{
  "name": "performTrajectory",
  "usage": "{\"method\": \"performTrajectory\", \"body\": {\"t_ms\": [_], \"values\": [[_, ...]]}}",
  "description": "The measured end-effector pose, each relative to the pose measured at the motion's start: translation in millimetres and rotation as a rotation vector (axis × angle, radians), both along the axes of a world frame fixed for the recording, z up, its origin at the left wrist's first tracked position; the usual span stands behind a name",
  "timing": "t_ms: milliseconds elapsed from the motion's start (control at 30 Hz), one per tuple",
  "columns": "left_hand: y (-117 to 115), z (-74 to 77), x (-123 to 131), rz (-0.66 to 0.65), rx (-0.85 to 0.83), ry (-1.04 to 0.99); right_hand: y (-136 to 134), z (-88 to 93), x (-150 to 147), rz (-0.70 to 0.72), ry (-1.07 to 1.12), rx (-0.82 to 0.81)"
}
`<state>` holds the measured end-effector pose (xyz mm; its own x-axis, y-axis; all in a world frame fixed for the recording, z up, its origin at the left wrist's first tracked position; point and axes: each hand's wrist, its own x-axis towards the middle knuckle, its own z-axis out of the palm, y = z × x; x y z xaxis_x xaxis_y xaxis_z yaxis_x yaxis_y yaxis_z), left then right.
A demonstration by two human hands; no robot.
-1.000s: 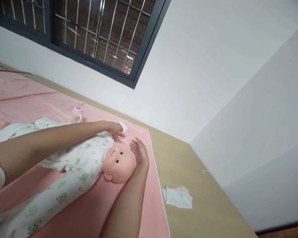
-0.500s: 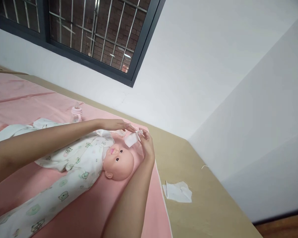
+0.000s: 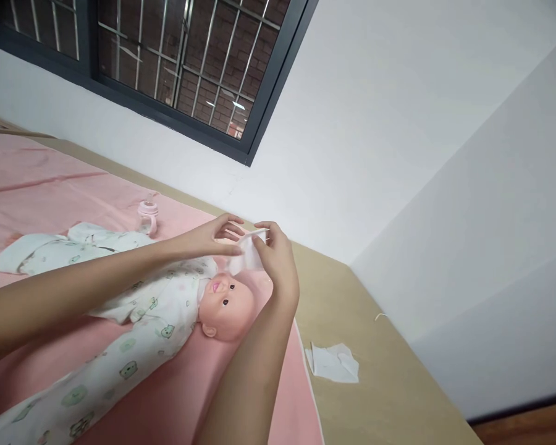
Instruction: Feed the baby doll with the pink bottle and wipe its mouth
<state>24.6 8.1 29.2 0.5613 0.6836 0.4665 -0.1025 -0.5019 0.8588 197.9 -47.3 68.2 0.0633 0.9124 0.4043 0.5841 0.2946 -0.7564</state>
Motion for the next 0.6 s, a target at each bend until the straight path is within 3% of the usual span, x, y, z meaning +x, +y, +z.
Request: {"method": "performTrajectory", "body": {"t_ms": [133,267,500,600], "values": [[-24.2,3.7,-8.7,0.074,0.051,0.103,-13.2,12.5,-21.6,-0.033,-0.13,0.007],[-27.1,4.4,-20.6,0.049,0.034,0.068,-22.5,18.3,-28.3,-0.003,-0.147,0.007],[-22.3,-1.9,-42.6,-0.299,-0.157,0.024,-33.8,23.0,-33.1,0.076,-0.08,-0.024],[-23.8,-3.3,-47.7,-0.336,-0.174,0.017,-36.2,24.8,-38.7,0.117,-0.054,-0.022]]}}
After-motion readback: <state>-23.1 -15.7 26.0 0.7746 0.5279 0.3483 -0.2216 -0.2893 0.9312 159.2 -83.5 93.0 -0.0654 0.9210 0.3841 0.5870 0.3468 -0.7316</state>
